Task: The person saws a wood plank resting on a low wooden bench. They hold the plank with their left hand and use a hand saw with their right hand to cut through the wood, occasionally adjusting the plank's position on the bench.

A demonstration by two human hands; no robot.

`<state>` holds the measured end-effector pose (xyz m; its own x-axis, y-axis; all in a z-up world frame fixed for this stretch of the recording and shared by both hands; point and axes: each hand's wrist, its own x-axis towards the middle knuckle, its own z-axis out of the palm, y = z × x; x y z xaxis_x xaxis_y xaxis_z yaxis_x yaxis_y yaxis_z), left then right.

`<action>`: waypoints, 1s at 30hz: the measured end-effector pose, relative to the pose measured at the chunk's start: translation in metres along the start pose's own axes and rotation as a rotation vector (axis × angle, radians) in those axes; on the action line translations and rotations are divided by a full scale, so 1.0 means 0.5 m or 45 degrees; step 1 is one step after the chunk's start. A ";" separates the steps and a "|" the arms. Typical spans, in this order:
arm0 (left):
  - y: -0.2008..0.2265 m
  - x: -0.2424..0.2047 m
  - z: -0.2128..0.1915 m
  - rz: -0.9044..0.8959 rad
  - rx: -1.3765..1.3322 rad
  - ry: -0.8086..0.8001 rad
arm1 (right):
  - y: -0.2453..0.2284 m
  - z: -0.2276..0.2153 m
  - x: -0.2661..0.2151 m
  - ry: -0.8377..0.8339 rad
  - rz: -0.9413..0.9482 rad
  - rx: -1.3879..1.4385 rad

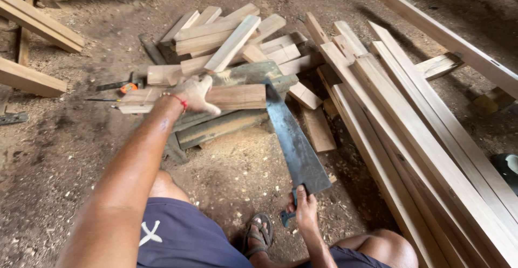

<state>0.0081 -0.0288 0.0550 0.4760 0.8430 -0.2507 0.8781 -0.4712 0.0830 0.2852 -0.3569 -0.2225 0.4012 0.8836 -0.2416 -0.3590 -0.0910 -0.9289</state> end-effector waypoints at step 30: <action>-0.026 0.121 0.157 -0.085 -0.213 0.217 | -0.138 0.126 -0.098 -0.068 -0.382 -0.009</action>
<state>0.0217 0.0078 -0.0369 0.4054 0.9091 -0.0956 0.8970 -0.3754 0.2335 0.2370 -0.3648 -0.1288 0.4434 0.8944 0.0589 -0.2249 0.1746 -0.9586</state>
